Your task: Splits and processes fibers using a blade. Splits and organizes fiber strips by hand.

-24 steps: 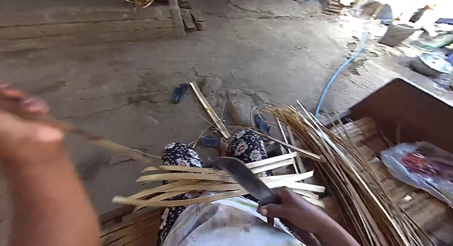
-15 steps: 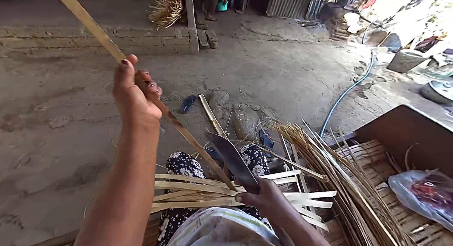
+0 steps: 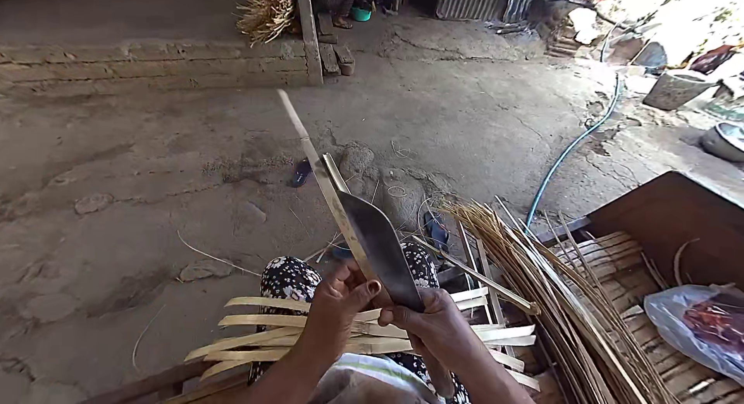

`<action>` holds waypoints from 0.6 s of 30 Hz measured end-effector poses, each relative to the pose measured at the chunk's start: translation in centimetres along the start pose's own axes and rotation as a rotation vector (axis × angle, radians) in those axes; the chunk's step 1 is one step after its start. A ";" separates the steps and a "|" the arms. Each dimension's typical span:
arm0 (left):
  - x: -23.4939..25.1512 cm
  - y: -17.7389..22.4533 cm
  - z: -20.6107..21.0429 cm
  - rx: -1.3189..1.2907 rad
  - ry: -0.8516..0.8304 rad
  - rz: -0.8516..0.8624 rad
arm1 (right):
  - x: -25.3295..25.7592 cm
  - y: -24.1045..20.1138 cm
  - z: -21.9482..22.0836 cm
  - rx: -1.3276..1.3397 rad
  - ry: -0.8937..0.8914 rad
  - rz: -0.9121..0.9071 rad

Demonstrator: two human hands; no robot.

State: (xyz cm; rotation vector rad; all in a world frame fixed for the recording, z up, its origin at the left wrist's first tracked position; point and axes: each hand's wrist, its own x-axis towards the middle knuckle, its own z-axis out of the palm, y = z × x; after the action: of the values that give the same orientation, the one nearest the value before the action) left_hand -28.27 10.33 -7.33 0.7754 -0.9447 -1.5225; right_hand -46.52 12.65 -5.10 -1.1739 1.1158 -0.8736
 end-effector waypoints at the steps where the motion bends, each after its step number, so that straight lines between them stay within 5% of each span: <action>1: 0.5 0.1 0.1 -0.039 0.039 -0.006 | 0.0 0.1 0.0 -0.064 0.014 -0.077; 5: 1.9 1.7 -0.1 -0.153 0.155 -0.157 | -0.3 1.4 -0.3 -0.359 0.152 -0.361; 18: 2.3 0.1 1.2 -0.274 0.224 -0.197 | -0.3 4.2 0.3 -0.588 0.297 -0.477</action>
State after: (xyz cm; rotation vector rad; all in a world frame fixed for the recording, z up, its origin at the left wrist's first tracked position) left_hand -29.61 8.27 -6.60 0.8366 -0.4924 -1.6521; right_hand -46.47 13.81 -9.20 -1.8935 1.4152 -1.1481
